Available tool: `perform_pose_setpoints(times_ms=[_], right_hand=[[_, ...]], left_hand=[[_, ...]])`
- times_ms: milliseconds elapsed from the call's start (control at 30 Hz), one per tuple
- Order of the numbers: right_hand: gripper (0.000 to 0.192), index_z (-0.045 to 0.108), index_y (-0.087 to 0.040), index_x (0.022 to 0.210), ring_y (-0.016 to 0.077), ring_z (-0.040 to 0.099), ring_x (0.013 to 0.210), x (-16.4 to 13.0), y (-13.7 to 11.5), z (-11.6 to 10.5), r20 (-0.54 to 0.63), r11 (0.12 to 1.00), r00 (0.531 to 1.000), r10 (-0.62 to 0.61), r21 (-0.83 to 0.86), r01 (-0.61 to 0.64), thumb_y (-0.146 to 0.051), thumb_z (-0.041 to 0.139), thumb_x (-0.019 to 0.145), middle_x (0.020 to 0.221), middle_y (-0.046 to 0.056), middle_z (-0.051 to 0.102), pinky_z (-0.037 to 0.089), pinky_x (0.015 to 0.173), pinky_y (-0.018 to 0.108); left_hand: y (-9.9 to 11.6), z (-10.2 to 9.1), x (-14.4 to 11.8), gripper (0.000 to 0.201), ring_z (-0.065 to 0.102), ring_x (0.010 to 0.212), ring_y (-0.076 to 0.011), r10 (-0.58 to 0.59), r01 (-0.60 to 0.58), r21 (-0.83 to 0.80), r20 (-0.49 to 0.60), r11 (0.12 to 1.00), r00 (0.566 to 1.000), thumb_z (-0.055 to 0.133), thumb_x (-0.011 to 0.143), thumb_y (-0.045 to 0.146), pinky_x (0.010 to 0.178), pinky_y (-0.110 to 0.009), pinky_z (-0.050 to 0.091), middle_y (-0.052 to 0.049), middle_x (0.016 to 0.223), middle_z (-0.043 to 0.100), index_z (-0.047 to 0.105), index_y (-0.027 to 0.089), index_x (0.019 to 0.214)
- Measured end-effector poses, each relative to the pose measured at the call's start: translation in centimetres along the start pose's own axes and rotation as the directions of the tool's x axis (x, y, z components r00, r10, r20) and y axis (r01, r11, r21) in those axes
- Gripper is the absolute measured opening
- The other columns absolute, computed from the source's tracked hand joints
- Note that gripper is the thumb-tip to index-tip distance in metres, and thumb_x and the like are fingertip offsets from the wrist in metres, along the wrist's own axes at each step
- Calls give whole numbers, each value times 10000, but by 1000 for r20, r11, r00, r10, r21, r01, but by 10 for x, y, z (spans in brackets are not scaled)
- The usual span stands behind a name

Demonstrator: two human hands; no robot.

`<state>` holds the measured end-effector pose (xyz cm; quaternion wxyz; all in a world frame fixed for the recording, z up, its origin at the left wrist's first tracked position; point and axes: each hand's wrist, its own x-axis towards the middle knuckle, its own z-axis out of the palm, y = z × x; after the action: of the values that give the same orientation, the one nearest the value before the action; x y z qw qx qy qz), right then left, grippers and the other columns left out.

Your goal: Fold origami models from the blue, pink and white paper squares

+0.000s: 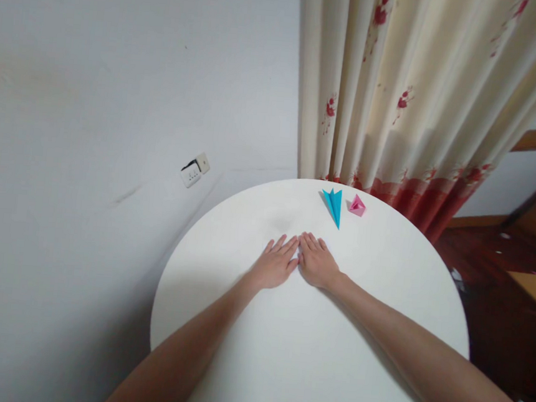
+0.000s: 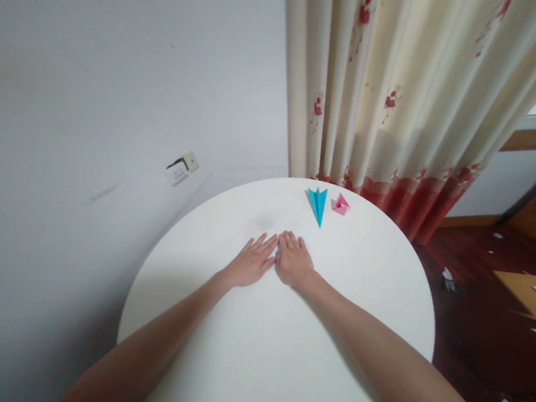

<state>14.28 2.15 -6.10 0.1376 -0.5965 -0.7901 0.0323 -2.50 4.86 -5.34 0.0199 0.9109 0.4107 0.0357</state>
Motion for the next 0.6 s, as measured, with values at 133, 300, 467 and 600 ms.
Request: perform_pose_setpoints(times_ms=[133, 300, 467, 600], right_hand=[[586, 277, -36, 1503, 252, 170, 1476, 0, 3, 0, 5, 1000, 1000, 9, -9, -9, -314, 215, 991, 1579, 156, 238, 133, 1181, 456], [595, 264, -51, 1509, 250, 150, 1480, -1, 3, -2, 26, 1000, 999, 22, -5, -22, -343, 228, 992, 1587, 150, 220, 116, 1179, 464], [613, 244, -45, 1512, 255, 143, 1481, -2, 5, -3, 27, 999, 999, 37, -2, -37, -367, 253, 991, 1588, 169, 204, 116, 1178, 464], [637, 248, -46, 1511, 272, 147, 1479, -3, 11, -4, 46, 999, 999, 18, 27, -19, -410, 272, 988, 1590, 171, 197, 133, 1180, 477]], left_hand=[[-1, 1, 0, 598, 90, 1493, -248, -5, 5, -11, 6, 1000, 1000, 152, 995, 456, 1190, -507, 131, -14, 1616, 151, 150, 228, 1547], [-8, -4, -1, 607, 65, 1489, -315, -80, 81, -45, 44, 996, 996, 197, 966, 574, 1174, -561, 118, 26, 1618, 142, 200, 345, 1529], [-21, -6, -4, 662, 76, 1484, -337, -201, 205, -62, 66, 977, 977, 233, 950, 606, 1166, -570, 135, -24, 1617, 140, 218, 289, 1531], [-32, -6, -5, 592, 130, 1471, -364, -338, 339, -40, 35, 940, 940, 255, 978, 490, 1151, -569, 194, -53, 1607, 194, 286, 234, 1511]])
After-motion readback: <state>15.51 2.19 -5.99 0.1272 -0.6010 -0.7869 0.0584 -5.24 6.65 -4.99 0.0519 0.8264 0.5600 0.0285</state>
